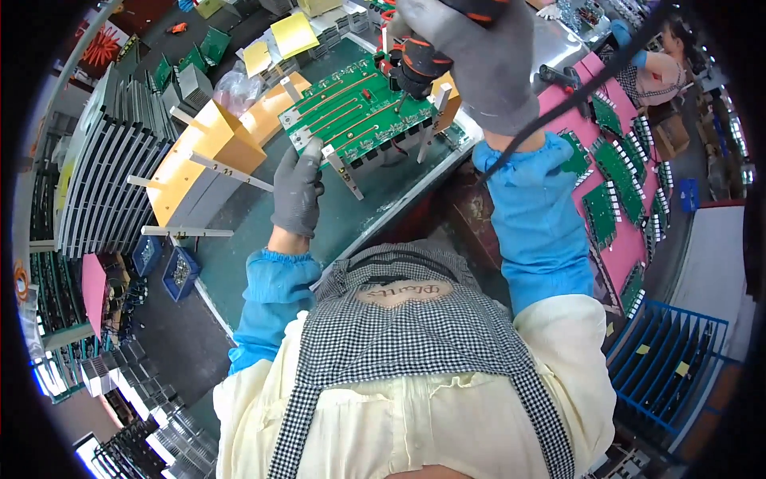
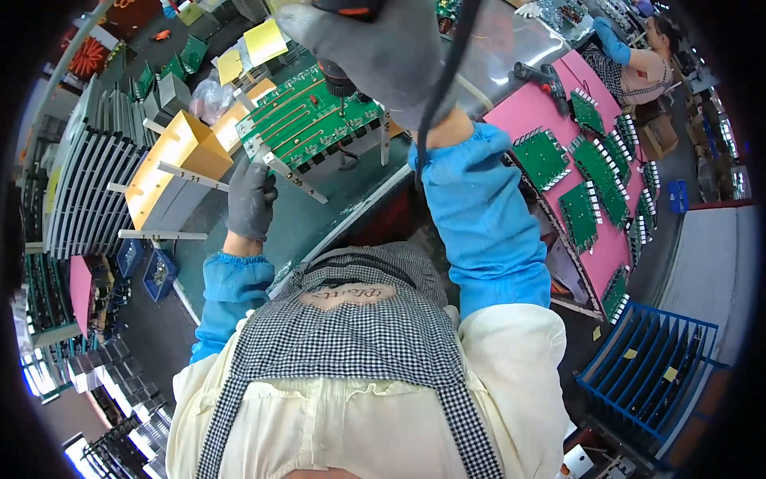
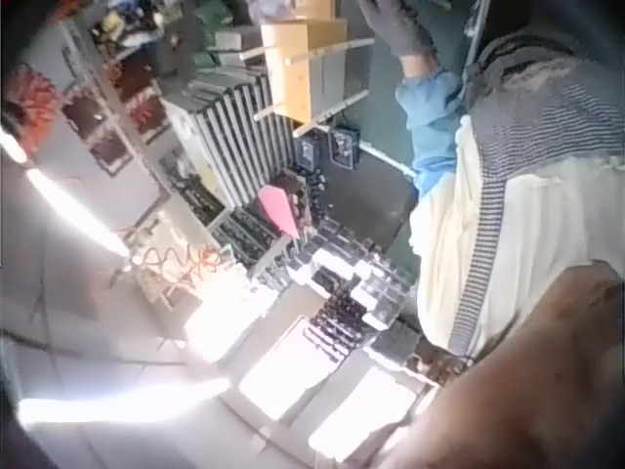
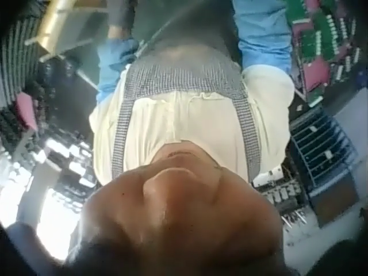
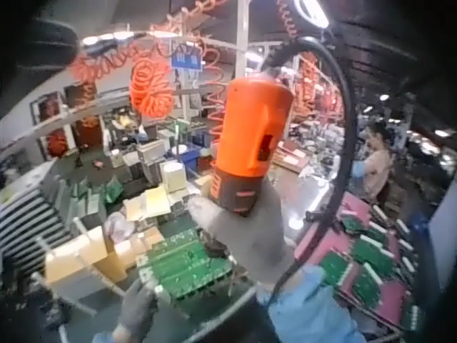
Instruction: The worker is assembling and testing electrical components on green printed circuit boards.
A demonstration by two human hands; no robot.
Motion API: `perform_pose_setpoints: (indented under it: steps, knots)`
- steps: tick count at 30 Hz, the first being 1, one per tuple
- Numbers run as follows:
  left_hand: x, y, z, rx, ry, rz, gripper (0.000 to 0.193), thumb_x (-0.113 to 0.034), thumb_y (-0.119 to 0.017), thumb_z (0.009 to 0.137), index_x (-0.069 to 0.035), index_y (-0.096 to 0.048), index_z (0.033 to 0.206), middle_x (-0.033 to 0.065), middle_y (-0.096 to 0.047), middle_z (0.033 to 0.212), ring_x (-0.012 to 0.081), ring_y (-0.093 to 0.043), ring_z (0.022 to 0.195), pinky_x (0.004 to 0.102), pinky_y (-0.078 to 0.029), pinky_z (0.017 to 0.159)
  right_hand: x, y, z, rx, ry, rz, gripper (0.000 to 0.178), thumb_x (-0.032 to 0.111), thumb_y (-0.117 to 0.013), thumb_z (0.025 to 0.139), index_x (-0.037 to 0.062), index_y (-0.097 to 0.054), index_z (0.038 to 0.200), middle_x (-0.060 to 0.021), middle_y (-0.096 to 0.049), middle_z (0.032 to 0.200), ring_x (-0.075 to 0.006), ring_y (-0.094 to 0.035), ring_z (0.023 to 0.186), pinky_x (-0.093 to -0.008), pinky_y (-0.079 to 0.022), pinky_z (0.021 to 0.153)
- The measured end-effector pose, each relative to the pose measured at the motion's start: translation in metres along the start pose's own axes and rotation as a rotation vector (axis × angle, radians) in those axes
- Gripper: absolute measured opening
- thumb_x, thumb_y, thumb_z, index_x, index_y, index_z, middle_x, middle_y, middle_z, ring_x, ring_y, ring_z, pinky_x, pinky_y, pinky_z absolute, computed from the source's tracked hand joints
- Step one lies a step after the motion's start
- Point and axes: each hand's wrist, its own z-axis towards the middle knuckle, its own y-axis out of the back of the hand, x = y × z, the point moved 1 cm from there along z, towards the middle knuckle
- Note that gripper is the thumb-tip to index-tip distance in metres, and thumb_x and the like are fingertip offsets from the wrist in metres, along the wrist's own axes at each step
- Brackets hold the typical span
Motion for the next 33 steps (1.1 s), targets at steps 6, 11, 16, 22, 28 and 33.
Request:
perform_pose_setpoints:
  steps: [6,11,16,22,28,33]
  knots:
    - [0.003,0.003,0.001,0.014,0.022,-0.042,0.031,-0.026,-0.062,0.095,-0.005,-0.059,0.118,-0.0081,-0.039,0.074,0.0018,-0.032,0.058,0.0182,-0.024,0.047,0.013,-0.014,0.025,-0.016,-0.233,0.078,0.026,0.006,-0.071,0.082,0.0037,-0.053,0.1,-0.0028,-0.057,0.073,-0.0089,-0.052,0.053,-0.0258,-0.042,0.048]
    - [0.004,0.0,0.001,0.003,0.004,-0.045,0.032,-0.027,-0.063,0.095,-0.005,-0.059,0.118,-0.0083,-0.038,0.072,0.0021,-0.032,0.057,0.0185,-0.024,0.047,0.018,-0.014,0.031,0.009,-0.278,0.077,0.027,0.006,-0.071,0.082,0.0037,-0.052,0.101,-0.003,-0.057,0.073,-0.0092,-0.052,0.053,-0.0259,-0.043,0.048]
    - [0.001,-0.003,-0.002,-0.025,0.013,-0.083,0.031,-0.026,-0.065,0.094,-0.006,-0.059,0.116,-0.0081,-0.038,0.072,0.0023,-0.032,0.057,0.0186,-0.024,0.048,0.018,-0.016,0.034,0.036,-0.336,0.087,0.028,0.006,-0.071,0.082,0.0036,-0.052,0.103,-0.0031,-0.057,0.073,-0.0095,-0.053,0.054,-0.0259,-0.043,0.049]
    - [0.003,-0.002,0.001,-0.023,0.02,-0.087,0.03,-0.026,-0.066,0.093,-0.006,-0.059,0.115,-0.0078,-0.039,0.073,0.0025,-0.032,0.058,0.019,-0.024,0.048,0.022,-0.017,0.038,0.069,-0.399,0.104,0.029,0.005,-0.071,0.082,0.0036,-0.051,0.104,-0.0032,-0.058,0.073,-0.0098,-0.053,0.055,-0.026,-0.043,0.05]
    - [0.007,0.003,0.0,-0.037,0.026,-0.085,0.03,-0.027,-0.066,0.093,-0.007,-0.059,0.115,-0.0082,-0.04,0.075,0.0023,-0.033,0.059,0.0186,-0.023,0.048,0.023,-0.023,0.038,0.128,-0.467,0.12,0.031,0.005,-0.07,0.082,0.0036,-0.051,0.105,-0.0034,-0.058,0.073,-0.0101,-0.053,0.055,-0.0261,-0.044,0.05]
    - [0.006,0.0,0.0,-0.016,0.015,-0.098,0.03,-0.028,-0.065,0.094,-0.008,-0.059,0.114,-0.0081,-0.04,0.074,0.002,-0.032,0.058,0.0185,-0.024,0.048,-0.01,-0.001,0.025,0.149,-0.203,0.089,0.052,0.005,-0.07,0.081,-0.0006,-0.048,0.128,-0.0033,-0.06,0.079,-0.0114,-0.056,0.063,-0.027,-0.046,0.057]
